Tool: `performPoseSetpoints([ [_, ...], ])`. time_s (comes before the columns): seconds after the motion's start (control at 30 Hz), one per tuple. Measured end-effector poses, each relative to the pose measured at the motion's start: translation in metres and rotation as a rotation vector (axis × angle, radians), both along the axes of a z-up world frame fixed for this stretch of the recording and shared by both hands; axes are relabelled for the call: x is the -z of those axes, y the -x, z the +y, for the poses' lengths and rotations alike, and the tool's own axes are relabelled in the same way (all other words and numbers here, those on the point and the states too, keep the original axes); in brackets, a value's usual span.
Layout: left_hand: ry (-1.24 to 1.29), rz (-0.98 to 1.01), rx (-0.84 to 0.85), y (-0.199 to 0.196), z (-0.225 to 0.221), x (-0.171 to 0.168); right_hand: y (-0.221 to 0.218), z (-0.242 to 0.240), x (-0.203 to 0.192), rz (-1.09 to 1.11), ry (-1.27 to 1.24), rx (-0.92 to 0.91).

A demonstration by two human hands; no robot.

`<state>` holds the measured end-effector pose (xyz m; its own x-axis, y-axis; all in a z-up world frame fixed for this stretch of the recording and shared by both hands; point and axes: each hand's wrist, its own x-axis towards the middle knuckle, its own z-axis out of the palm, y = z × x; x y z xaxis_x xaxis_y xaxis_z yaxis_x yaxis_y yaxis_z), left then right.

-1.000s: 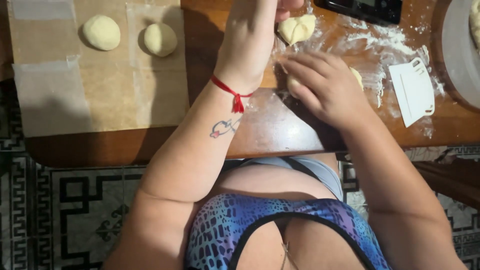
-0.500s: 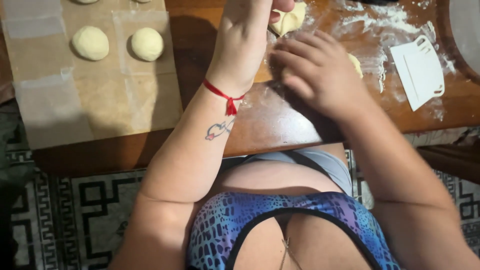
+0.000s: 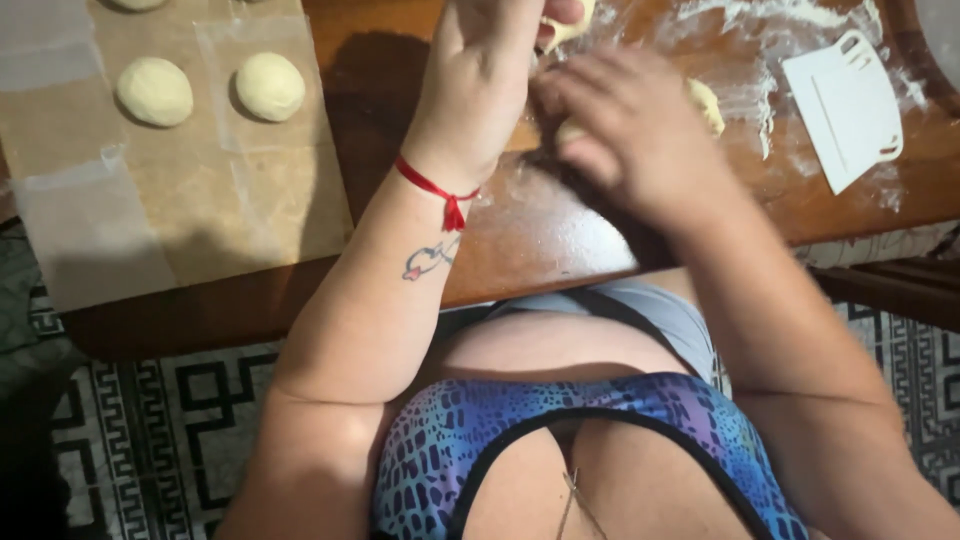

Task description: The person portions dough using a digital scale and shapes the pieces into small rolls, placing them on a parchment-lined board.

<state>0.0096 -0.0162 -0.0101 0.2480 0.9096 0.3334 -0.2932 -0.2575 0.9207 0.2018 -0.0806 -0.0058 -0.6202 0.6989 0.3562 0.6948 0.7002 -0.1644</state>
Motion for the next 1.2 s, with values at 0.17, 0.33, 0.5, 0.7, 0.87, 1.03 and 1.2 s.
performPoseSetpoints([
  [0.17, -0.003, -0.015, 0.008, 0.003, -0.004, -0.009, -0.039, -0.049, 0.015, 0.007, 0.184, 0.100],
  [0.33, 0.028, 0.032, 0.063, 0.000, -0.007, -0.009, -0.041, -0.086, 0.011, 0.206, 0.347, 0.130],
  [0.5, 0.062, 0.025, 0.038, 0.003, -0.010, -0.019, -0.049, -0.101, 0.011, 0.425, 0.161, 0.416],
  [0.7, 0.045, -0.025, 0.047, -0.002, -0.002, -0.004, 0.014, -0.083, 0.011, 0.150, 0.141, 0.175],
  [0.87, 0.030, -0.034, 0.042, -0.003, -0.001, 0.001, 0.026, -0.033, 0.020, 0.032, 0.095, 0.162],
  [1.03, 0.115, -0.065, 0.027, 0.001, -0.008, -0.016, -0.011, -0.038, 0.007, 0.085, 0.143, 0.341],
  [1.2, 0.041, -0.132, 0.100, -0.009, -0.008, -0.008, 0.021, -0.060, 0.002, 0.164, 0.226, 0.137],
])
